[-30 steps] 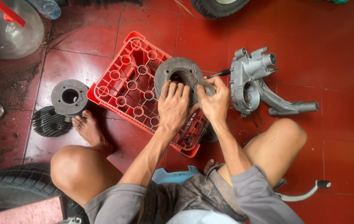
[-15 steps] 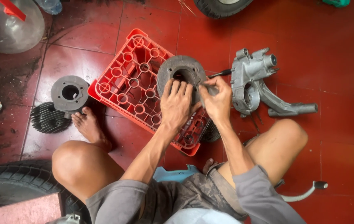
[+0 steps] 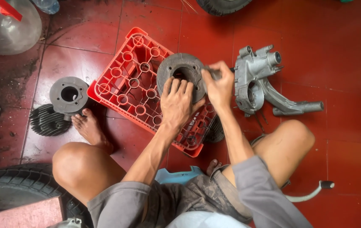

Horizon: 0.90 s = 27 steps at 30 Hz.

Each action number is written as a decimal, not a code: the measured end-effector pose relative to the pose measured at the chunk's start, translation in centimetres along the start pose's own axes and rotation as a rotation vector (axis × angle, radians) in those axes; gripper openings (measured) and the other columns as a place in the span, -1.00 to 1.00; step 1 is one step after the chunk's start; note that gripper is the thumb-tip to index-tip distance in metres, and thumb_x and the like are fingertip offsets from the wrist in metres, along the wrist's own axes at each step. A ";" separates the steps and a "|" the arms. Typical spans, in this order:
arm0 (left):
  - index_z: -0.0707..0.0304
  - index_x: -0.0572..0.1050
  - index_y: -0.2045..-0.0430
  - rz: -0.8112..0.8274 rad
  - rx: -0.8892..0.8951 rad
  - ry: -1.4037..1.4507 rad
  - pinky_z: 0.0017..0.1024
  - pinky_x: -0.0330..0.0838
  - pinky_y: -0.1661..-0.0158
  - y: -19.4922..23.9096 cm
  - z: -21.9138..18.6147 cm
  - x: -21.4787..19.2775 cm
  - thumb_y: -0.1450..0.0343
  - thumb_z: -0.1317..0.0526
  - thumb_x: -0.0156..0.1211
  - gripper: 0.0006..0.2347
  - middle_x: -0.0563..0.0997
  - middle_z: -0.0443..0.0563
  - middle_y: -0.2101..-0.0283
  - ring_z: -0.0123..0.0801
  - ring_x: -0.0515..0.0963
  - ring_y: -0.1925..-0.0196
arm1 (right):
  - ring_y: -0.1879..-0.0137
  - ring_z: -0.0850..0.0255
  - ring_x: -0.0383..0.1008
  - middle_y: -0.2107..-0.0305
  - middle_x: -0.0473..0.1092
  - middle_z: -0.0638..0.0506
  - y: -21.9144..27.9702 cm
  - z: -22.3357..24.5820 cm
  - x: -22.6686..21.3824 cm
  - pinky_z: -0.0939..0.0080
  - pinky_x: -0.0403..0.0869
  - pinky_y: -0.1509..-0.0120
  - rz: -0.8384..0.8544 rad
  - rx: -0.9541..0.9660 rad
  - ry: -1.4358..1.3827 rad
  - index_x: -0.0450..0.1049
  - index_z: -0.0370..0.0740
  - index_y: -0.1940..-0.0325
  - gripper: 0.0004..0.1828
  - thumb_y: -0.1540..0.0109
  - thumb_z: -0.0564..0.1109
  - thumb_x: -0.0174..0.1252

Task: The person sits on the floor and scrubs a circular metal mechanical part with a sanding block. They rotate the part to clean different surfaces, including the inner rim and outer edges, while other disassembled engine components rest nearby on a red crate.

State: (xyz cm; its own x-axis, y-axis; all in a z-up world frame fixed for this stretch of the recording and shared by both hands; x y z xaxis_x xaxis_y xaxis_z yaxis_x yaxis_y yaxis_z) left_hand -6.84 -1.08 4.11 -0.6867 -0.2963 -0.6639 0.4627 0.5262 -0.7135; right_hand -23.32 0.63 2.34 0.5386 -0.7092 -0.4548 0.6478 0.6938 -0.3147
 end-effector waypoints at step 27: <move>0.12 0.53 0.36 0.206 0.161 0.012 -0.21 0.31 -0.19 0.0 1.7 0.1 -0.30 -0.35 0.31 -0.50 0.63 -0.06 0.25 -0.23 0.54 0.08 | 0.15 0.22 0.51 0.35 0.47 0.02 -2.1 5.5 2.2 0.26 0.49 0.00 0.417 -0.172 -0.077 0.44 -0.21 0.31 -0.88 -0.24 -0.31 0.25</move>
State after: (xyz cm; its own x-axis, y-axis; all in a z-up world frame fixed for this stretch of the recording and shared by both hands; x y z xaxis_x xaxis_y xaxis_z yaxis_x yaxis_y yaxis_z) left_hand -5.99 -2.50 3.65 -0.5751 -0.1863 -0.7966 0.6759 0.4404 -0.5910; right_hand -20.51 -3.15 6.61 0.7775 -0.3674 -0.5105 0.2714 0.9282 -0.2546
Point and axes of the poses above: each hand's wrist, its own y-axis away from the middle knuckle, its own x-axis out of the palm, z = x × y, the point moved 8 cm from there along -y, towards the middle knuckle
